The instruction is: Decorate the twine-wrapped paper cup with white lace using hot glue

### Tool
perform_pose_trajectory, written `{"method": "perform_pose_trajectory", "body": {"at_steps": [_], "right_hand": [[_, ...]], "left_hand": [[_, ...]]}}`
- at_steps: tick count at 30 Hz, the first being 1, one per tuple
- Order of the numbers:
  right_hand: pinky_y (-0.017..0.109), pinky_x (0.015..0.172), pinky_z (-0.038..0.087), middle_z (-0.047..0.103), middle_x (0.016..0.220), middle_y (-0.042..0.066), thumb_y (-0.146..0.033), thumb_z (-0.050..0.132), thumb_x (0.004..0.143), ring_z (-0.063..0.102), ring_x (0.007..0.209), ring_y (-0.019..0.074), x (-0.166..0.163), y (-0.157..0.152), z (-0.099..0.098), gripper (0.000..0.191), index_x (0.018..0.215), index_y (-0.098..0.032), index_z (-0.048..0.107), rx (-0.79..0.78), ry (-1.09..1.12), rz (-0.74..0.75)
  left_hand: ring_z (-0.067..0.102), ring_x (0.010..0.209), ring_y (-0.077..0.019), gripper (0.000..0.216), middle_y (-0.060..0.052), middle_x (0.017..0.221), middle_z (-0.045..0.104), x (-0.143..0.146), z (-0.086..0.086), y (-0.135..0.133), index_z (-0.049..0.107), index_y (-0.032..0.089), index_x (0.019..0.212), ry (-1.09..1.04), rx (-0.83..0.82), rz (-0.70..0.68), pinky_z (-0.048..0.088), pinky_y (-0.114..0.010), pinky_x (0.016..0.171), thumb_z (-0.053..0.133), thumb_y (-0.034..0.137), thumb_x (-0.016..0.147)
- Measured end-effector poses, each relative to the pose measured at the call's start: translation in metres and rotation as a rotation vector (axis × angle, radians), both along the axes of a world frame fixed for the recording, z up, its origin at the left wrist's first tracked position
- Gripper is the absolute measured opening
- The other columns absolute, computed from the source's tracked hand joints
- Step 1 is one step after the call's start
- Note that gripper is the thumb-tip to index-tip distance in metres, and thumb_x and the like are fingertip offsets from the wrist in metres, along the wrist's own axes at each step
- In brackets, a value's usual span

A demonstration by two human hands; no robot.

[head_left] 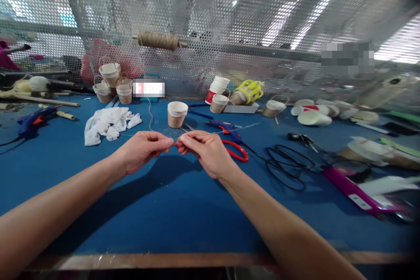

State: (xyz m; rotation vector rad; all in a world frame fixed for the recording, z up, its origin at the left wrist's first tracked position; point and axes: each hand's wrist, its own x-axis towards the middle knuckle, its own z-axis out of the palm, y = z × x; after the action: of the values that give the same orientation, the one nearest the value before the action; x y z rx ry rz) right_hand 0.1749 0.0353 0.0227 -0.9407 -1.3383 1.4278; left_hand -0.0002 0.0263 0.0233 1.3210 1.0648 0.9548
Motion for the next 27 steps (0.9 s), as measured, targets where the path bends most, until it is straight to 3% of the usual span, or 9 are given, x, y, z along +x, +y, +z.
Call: {"method": "perform_pose_trajectory", "body": {"at_steps": [3,7,9,11,17,19,24,25,27], "right_hand": [[0.022,0.052,0.045,0.066,0.058,0.001,-0.024,0.072,0.062,0.057,0.052,0.0087,0.004,0.010,-0.001,0.010,0.059,-0.015,0.067,-0.241,0.101,0.013],[0.020,0.050,0.044,0.065,0.056,0.002,-0.021,0.069,0.065,0.055,0.049,0.0069,0.009,0.016,0.001,0.010,0.058,-0.014,0.066,-0.310,0.117,0.031],[0.020,0.050,0.043,0.065,0.056,0.002,-0.020,0.067,0.066,0.055,0.049,0.0069,0.008,0.014,0.002,0.010,0.057,-0.014,0.066,-0.329,0.118,0.051],[0.021,0.050,0.043,0.065,0.057,0.002,-0.019,0.067,0.066,0.056,0.050,0.0074,0.005,0.011,0.002,0.010,0.058,-0.014,0.066,-0.332,0.113,0.071],[0.024,0.056,0.045,0.066,0.059,0.000,-0.021,0.070,0.065,0.057,0.054,0.0083,-0.003,0.000,-0.001,0.008,0.060,-0.016,0.067,-0.217,0.097,0.048],[0.025,0.058,0.046,0.065,0.059,0.000,-0.021,0.069,0.066,0.058,0.055,0.0093,-0.004,-0.003,-0.002,0.008,0.060,-0.016,0.068,-0.075,0.047,0.004],[0.028,0.061,0.049,0.066,0.066,0.000,-0.021,0.067,0.068,0.060,0.059,0.0115,-0.004,-0.006,-0.001,0.008,0.062,-0.017,0.069,0.218,-0.113,-0.036],[0.028,0.061,0.049,0.066,0.065,0.000,-0.022,0.068,0.068,0.060,0.058,0.0116,-0.004,-0.005,-0.001,0.008,0.061,-0.017,0.069,0.208,-0.116,-0.024],[0.027,0.059,0.048,0.066,0.062,0.001,-0.024,0.069,0.066,0.059,0.056,0.0112,-0.002,-0.002,-0.001,0.009,0.060,-0.016,0.069,0.098,-0.075,-0.011]], "left_hand": [[0.054,0.058,-0.0112,0.022,-0.002,0.063,0.064,-0.008,-0.001,0.002,0.065,0.014,0.068,0.415,0.610,0.052,0.043,-0.024,0.056,0.054,0.027,0.082],[0.059,0.073,-0.0143,0.012,-0.007,0.080,0.067,-0.018,-0.007,0.006,0.064,0.012,0.090,0.701,1.503,0.168,0.050,-0.028,0.069,0.053,0.012,0.083],[0.060,0.076,-0.0138,0.016,-0.008,0.084,0.066,-0.019,-0.011,0.006,0.062,0.011,0.096,0.780,1.704,0.202,0.051,-0.025,0.070,0.055,0.008,0.082],[0.060,0.072,-0.0123,0.016,-0.008,0.083,0.065,-0.018,-0.013,0.005,0.060,0.010,0.098,0.820,1.740,0.242,0.051,-0.022,0.066,0.055,0.009,0.083],[0.059,0.068,-0.0119,0.016,-0.007,0.079,0.064,-0.010,-0.013,0.001,0.065,0.012,0.088,0.768,1.553,0.207,0.049,-0.022,0.060,0.049,0.012,0.086],[0.058,0.065,-0.0108,0.014,-0.005,0.076,0.063,-0.007,-0.011,0.001,0.067,0.015,0.083,0.602,1.247,0.216,0.048,-0.021,0.058,0.052,0.017,0.084],[0.032,0.037,-0.0036,0.021,0.005,0.047,0.044,-0.002,-0.001,0.004,0.059,0.014,0.064,0.074,0.045,-0.067,0.027,-0.016,0.035,0.055,0.026,0.080],[0.028,0.035,-0.0026,0.021,0.005,0.047,0.043,-0.002,0.001,0.005,0.057,0.013,0.063,0.008,-0.086,-0.106,0.024,-0.015,0.034,0.055,0.026,0.080],[0.027,0.035,-0.0020,0.022,0.005,0.048,0.046,-0.004,0.001,0.006,0.056,0.013,0.063,0.001,-0.134,-0.126,0.024,-0.015,0.034,0.055,0.026,0.081]]}}
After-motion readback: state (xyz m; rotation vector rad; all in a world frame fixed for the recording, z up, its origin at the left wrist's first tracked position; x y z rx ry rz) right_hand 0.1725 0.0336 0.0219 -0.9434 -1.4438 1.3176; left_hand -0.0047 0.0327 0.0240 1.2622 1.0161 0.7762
